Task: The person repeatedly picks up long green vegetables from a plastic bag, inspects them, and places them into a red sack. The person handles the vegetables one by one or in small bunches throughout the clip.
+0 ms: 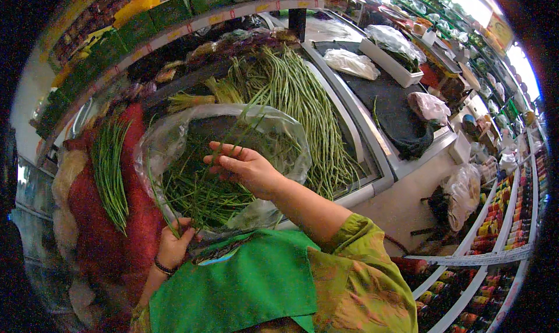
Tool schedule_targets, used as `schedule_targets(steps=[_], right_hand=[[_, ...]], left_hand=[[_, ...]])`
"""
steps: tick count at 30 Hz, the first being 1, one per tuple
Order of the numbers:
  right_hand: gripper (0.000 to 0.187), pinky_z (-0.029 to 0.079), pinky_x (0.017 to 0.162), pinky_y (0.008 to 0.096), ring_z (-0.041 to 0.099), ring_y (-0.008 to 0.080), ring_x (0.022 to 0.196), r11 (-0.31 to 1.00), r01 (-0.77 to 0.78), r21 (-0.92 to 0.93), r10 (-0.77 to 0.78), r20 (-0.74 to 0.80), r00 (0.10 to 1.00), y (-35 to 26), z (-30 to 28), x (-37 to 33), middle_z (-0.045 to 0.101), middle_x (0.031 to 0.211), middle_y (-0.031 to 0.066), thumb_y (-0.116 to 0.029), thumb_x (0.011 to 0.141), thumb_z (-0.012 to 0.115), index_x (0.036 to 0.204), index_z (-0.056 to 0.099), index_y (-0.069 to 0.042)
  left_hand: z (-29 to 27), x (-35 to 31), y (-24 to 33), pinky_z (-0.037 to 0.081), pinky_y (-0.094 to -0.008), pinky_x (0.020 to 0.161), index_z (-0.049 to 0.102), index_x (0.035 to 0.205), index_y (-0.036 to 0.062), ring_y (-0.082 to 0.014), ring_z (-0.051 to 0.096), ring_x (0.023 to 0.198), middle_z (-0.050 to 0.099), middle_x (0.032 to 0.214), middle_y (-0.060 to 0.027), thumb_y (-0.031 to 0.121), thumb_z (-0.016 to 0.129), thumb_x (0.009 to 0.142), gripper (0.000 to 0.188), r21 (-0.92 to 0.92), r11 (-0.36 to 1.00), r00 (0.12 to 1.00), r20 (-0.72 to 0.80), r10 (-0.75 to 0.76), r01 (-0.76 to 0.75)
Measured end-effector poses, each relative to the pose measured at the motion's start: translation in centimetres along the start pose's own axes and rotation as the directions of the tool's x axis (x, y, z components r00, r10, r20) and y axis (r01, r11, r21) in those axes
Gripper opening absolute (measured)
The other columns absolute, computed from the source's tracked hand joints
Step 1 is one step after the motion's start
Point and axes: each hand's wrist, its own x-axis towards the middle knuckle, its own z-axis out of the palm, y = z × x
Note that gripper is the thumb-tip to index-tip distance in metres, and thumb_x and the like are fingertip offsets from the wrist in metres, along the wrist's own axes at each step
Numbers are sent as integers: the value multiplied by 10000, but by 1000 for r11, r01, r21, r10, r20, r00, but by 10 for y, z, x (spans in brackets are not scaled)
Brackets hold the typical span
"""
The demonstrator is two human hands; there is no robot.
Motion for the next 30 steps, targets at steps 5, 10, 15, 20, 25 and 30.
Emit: schedule_targets(steps=[5,10,15,20,25,30], right_hand=[[383,402,767,260,505,116,909,999,37,-13,-37,-10,999,-1,-4,2,511,1088,60,-167,853,448,1220,363,-94],[352,399,735,229,488,75,838,995,52,-80,-55,-35,998,-8,-1,2,534,1040,19,-182,854,453,1192,399,-102],[335,396,694,214,482,63,819,978,73,-195,-85,-56,995,-8,-5,3,542,1015,12,-191,856,447,1178,415,-101],[344,407,707,250,490,98,844,988,94,-125,-107,-101,989,-16,-6,2,539,1016,42,-210,864,424,1185,405,-89],[387,390,688,249,494,100,821,970,202,-133,-227,-203,953,-42,-10,3,558,978,42,-290,879,371,1200,390,-75],[359,390,650,227,507,86,792,949,276,-155,-307,-245,920,-55,-18,4,575,949,31,-288,881,373,1183,418,-99]], left_hand=[[-4,-1,-5,464,-235,587,497,975,-39,-112,567,648,577,760,-79,20,500,788,196,105,994,999,40,20,-24],[-6,-6,-3,454,-230,582,503,991,-22,-91,550,638,580,773,-51,36,518,784,215,42,999,1000,26,-16,15],[-12,-9,-2,443,-235,634,510,1011,-6,-101,541,706,583,816,-46,66,564,766,261,132,990,997,69,37,-45],[-25,-6,-1,431,-248,694,521,1002,-13,-113,531,769,581,825,-49,75,595,745,283,304,946,994,58,97,-110],[-36,-4,-12,437,-234,664,530,974,-18,-104,539,729,577,803,-55,71,589,744,254,226,968,993,-9,117,-112],[-41,-5,-13,436,-224,629,532,956,-17,-96,537,682,574,771,-38,34,563,752,213,258,954,987,2,160,-155]])
